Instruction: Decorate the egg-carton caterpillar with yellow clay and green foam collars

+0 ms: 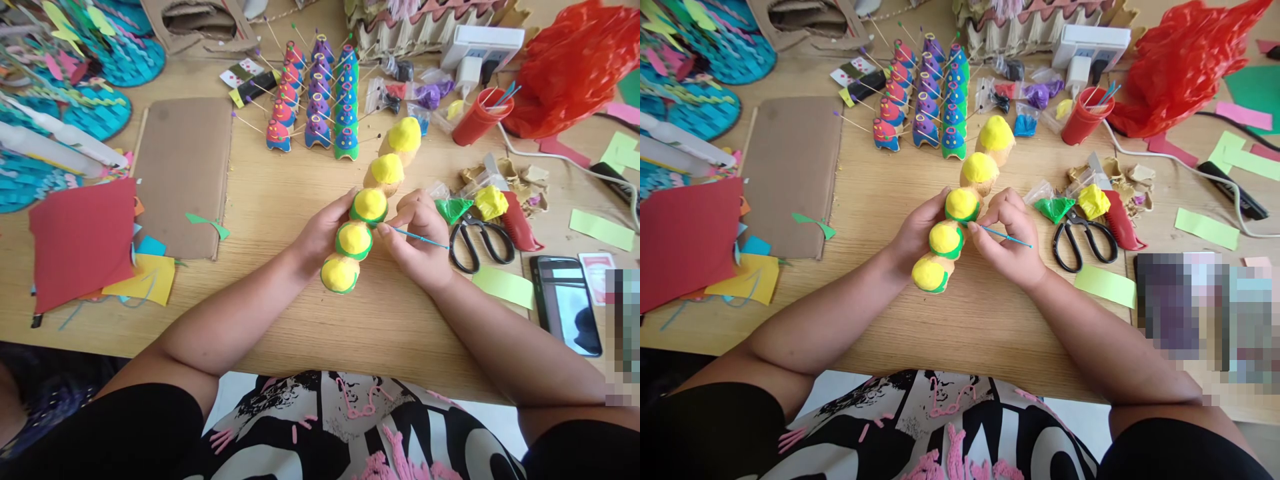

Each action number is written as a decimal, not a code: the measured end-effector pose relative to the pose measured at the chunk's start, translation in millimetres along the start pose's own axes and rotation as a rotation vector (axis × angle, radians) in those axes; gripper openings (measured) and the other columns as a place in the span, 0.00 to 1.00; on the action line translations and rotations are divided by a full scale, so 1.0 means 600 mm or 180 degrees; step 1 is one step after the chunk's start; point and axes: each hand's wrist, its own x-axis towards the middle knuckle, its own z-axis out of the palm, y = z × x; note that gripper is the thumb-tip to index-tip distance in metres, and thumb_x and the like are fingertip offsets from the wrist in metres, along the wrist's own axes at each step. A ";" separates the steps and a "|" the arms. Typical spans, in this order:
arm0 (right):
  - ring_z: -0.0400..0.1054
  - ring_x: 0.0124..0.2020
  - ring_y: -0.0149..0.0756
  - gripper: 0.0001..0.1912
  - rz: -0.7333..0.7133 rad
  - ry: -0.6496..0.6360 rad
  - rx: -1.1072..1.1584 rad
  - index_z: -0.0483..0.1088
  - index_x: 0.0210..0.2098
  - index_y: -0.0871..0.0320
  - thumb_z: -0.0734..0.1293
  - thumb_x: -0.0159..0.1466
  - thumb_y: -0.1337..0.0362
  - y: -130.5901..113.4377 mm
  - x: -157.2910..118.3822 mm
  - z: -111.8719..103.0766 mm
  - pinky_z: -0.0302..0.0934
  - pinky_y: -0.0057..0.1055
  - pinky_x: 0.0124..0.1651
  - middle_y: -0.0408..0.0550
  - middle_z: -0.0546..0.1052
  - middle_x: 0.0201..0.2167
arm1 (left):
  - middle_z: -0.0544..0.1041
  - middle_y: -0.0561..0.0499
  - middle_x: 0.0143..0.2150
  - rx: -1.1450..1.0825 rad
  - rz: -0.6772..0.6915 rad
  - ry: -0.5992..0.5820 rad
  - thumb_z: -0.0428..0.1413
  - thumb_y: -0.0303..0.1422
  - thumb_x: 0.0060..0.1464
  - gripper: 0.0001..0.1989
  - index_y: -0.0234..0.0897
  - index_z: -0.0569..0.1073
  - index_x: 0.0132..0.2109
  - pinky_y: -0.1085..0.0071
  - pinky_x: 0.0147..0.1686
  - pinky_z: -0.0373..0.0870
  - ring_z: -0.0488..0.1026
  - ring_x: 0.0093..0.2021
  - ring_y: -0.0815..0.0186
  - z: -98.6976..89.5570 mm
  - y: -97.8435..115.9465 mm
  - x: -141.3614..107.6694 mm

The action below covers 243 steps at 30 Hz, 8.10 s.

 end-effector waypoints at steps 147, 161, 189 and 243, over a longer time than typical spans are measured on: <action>0.73 0.36 0.35 0.20 0.2477 0.0133 0.2962 0.77 0.30 0.52 0.83 0.54 0.47 -0.018 0.007 0.022 0.70 0.36 0.46 0.42 0.79 0.31 | 0.87 0.46 0.37 -0.1177 -0.0609 -0.0189 0.49 0.37 0.74 0.16 0.37 0.81 0.48 0.68 0.34 0.77 0.83 0.32 0.62 -0.020 -0.006 0.014; 0.71 0.34 0.36 0.21 0.2601 0.0092 0.3064 0.74 0.28 0.52 0.83 0.53 0.48 -0.017 0.006 0.018 0.70 0.37 0.44 0.41 0.78 0.29 | 0.86 0.46 0.35 -0.0919 -0.0564 -0.0366 0.55 0.39 0.71 0.13 0.38 0.82 0.44 0.67 0.34 0.78 0.83 0.31 0.61 -0.027 -0.011 0.016; 0.72 0.34 0.37 0.21 0.2737 -0.0052 0.3106 0.77 0.31 0.53 0.82 0.54 0.45 -0.010 0.009 0.015 0.72 0.37 0.45 0.43 0.79 0.29 | 0.85 0.46 0.33 -0.0851 -0.0608 -0.0408 0.53 0.40 0.72 0.16 0.38 0.81 0.43 0.66 0.32 0.77 0.81 0.29 0.60 -0.022 -0.009 0.014; 0.80 0.34 0.39 0.19 0.2647 0.0143 0.2890 0.80 0.31 0.51 0.85 0.50 0.49 -0.007 0.009 0.006 0.79 0.43 0.44 0.40 0.83 0.27 | 0.83 0.53 0.32 0.0587 0.1353 -0.0476 0.73 0.45 0.53 0.14 0.39 0.87 0.38 0.73 0.38 0.71 0.76 0.34 0.71 -0.039 -0.025 0.027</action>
